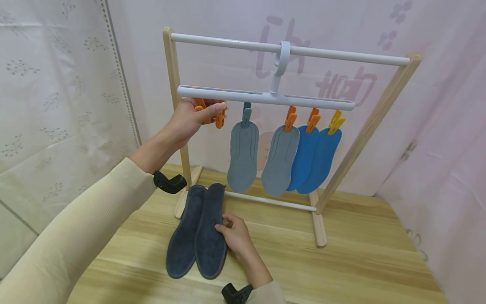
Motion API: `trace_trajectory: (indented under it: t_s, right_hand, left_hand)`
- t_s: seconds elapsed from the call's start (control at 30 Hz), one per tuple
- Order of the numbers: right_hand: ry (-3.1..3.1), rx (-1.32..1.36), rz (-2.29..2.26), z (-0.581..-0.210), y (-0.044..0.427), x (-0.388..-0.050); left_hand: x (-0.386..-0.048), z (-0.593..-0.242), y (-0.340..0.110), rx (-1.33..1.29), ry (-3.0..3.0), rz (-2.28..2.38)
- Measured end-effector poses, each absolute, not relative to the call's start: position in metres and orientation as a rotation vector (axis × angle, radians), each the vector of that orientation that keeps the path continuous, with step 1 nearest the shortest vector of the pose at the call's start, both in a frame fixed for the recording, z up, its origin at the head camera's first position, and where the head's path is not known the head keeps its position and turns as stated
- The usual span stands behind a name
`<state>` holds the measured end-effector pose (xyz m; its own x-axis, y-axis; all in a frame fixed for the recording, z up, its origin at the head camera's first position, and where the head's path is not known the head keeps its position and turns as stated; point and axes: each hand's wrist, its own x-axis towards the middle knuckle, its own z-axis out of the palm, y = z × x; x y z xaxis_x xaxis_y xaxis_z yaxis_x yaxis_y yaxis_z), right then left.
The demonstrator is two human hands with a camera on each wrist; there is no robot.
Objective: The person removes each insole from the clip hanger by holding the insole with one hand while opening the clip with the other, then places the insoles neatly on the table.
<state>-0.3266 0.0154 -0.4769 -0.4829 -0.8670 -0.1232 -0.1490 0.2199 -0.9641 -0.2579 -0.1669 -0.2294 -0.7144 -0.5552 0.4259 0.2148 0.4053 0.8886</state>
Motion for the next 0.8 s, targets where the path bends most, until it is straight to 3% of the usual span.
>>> trace_trajectory:
  t_s: [0.8]
  right_hand:
    - [2.440, -1.485, -0.979, -0.4820, 0.0080, -0.3202]
  left_hand:
    - [-0.2594, -0.2320, -0.1662, 0.280, -1.943, -1.378]
